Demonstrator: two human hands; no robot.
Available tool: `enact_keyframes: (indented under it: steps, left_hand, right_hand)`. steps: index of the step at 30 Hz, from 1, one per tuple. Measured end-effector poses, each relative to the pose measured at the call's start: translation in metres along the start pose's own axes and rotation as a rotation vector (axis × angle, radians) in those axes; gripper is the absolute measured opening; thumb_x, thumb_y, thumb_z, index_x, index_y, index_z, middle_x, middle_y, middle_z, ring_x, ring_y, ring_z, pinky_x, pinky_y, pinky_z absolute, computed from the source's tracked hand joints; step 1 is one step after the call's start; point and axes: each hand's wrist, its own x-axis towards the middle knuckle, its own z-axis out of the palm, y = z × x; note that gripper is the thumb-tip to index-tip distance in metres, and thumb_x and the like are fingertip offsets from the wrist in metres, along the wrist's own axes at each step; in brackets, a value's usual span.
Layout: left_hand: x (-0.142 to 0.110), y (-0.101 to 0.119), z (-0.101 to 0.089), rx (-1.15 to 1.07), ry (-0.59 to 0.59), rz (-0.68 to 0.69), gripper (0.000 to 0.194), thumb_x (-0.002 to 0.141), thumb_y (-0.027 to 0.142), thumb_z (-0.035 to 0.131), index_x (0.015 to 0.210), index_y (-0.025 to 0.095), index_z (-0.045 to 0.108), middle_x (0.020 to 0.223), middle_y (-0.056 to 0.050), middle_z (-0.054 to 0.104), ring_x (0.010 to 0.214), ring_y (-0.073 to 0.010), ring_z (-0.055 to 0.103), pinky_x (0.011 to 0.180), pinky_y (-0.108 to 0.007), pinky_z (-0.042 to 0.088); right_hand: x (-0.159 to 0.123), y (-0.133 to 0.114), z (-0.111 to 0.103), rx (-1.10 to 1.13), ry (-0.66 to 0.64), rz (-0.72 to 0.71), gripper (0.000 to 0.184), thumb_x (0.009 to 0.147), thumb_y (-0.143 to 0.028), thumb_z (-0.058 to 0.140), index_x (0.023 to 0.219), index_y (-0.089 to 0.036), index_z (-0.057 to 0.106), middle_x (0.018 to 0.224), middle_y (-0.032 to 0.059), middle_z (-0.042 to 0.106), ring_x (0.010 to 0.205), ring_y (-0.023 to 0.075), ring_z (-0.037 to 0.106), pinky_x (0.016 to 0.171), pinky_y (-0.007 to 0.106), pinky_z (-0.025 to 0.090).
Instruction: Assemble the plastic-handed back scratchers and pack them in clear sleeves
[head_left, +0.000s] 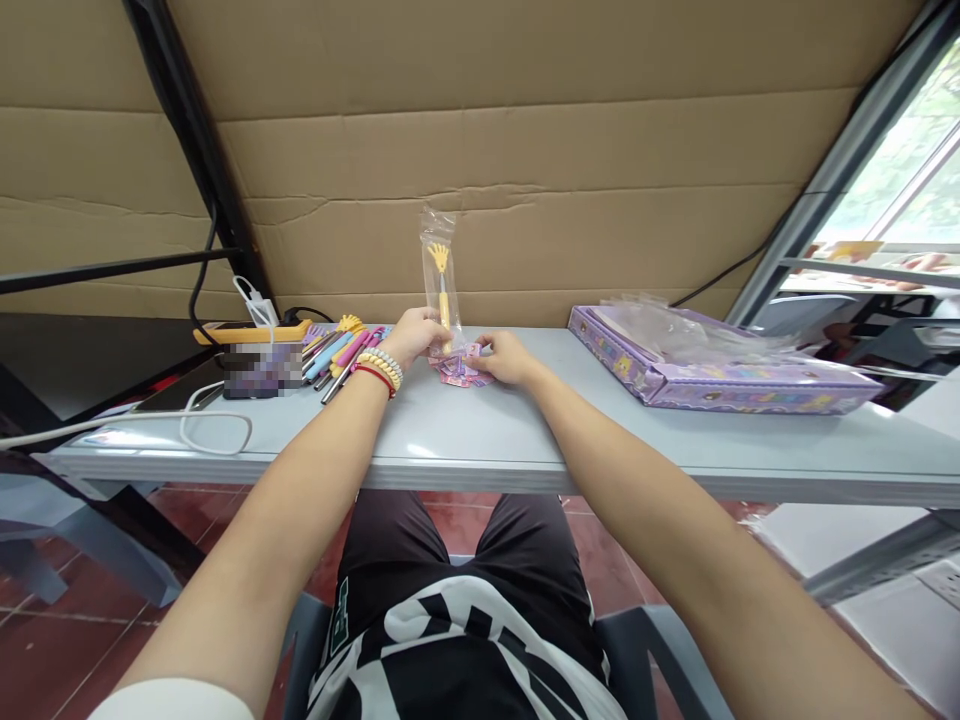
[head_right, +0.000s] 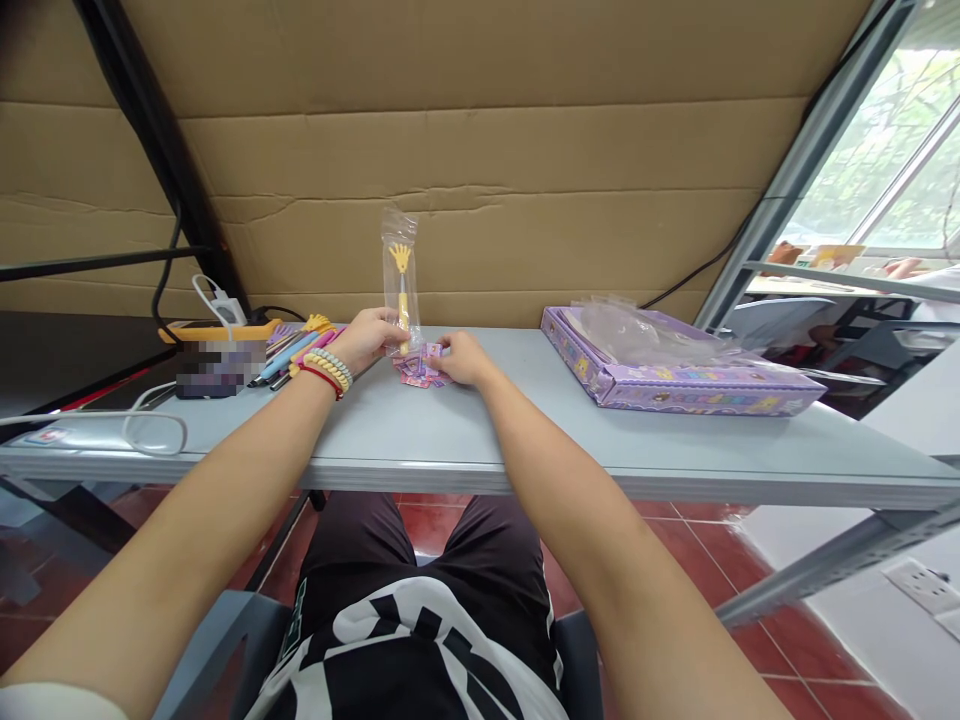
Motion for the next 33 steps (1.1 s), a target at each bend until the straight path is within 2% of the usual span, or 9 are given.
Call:
enact_keyframes:
  steps: [3, 6, 9, 14, 16, 25, 33]
  left_hand:
    - [0.0, 0.0, -0.003, -0.005, -0.072, -0.024, 0.021, 0.052, 0.004, 0.067, 0.068, 0.014, 0.057, 0.053, 0.001, 0.055, 0.052, -0.0132, 0.057, 0.056, -0.028, 0.05]
    - [-0.001, 0.001, -0.008, 0.015, -0.217, -0.097, 0.023, 0.05, 0.006, 0.07, 0.069, 0.013, 0.061, 0.058, -0.002, 0.062, 0.053, -0.0154, 0.06, 0.057, -0.03, 0.053]
    - [-0.005, 0.003, -0.011, 0.089, -0.399, -0.168, 0.028, 0.048, 0.006, 0.074, 0.073, 0.012, 0.066, 0.061, -0.004, 0.065, 0.055, -0.0167, 0.062, 0.056, -0.029, 0.053]
    - [-0.013, 0.007, -0.01, 0.276, -0.605, -0.198, 0.028, 0.051, 0.009, 0.073, 0.079, 0.013, 0.073, 0.073, -0.006, 0.072, 0.057, -0.014, 0.062, 0.051, -0.023, 0.05]
    - [-0.015, 0.009, -0.008, 0.323, -0.613, -0.201, 0.031, 0.051, 0.01, 0.073, 0.082, 0.014, 0.074, 0.077, -0.007, 0.073, 0.058, -0.0135, 0.061, 0.053, -0.023, 0.051]
    - [-0.016, 0.012, -0.007, 0.393, -0.618, -0.141, 0.037, 0.049, 0.011, 0.072, 0.085, 0.016, 0.078, 0.067, -0.003, 0.069, 0.054, -0.0131, 0.058, 0.047, -0.021, 0.046]
    - [-0.016, 0.013, -0.006, 0.46, -0.611, -0.102, 0.044, 0.049, 0.013, 0.07, 0.092, 0.018, 0.079, 0.066, -0.001, 0.068, 0.056, -0.0138, 0.058, 0.049, -0.021, 0.045]
  right_hand:
    - [0.003, -0.002, -0.007, 0.299, 0.063, 0.085, 0.017, 0.069, -0.026, 0.068, 0.072, -0.017, 0.055, 0.064, -0.0011, 0.059, 0.058, 0.0116, 0.055, 0.052, 0.022, 0.042]
    - [0.003, -0.003, -0.02, 0.431, 0.23, 0.143, 0.015, 0.075, -0.026, 0.061, 0.081, -0.019, 0.05, 0.071, -0.0004, 0.061, 0.056, 0.0121, 0.059, 0.045, 0.021, 0.04]
    - [0.0, 0.002, -0.033, 0.314, 0.371, 0.102, 0.013, 0.076, -0.025, 0.059, 0.083, -0.02, 0.049, 0.076, 0.0001, 0.063, 0.055, 0.0117, 0.06, 0.048, 0.022, 0.042]
    - [0.0, 0.016, -0.046, -0.017, 0.547, 0.032, 0.003, 0.074, -0.018, 0.056, 0.075, -0.019, 0.053, 0.077, 0.0027, 0.066, 0.067, 0.0142, 0.059, 0.069, 0.028, 0.045]
    - [0.0, 0.019, -0.048, -0.088, 0.584, 0.074, 0.002, 0.074, -0.02, 0.057, 0.074, -0.019, 0.055, 0.076, 0.0038, 0.066, 0.07, 0.0163, 0.059, 0.071, 0.029, 0.044]
    - [-0.001, 0.022, -0.049, -0.235, 0.614, 0.244, 0.005, 0.071, -0.02, 0.058, 0.077, -0.021, 0.059, 0.085, 0.0075, 0.07, 0.079, 0.0226, 0.062, 0.072, 0.033, 0.044]
    - [-0.001, 0.025, -0.055, -0.235, 0.681, 0.357, 0.006, 0.07, -0.019, 0.057, 0.076, -0.021, 0.058, 0.091, 0.0106, 0.068, 0.085, 0.0249, 0.061, 0.076, 0.036, 0.045]
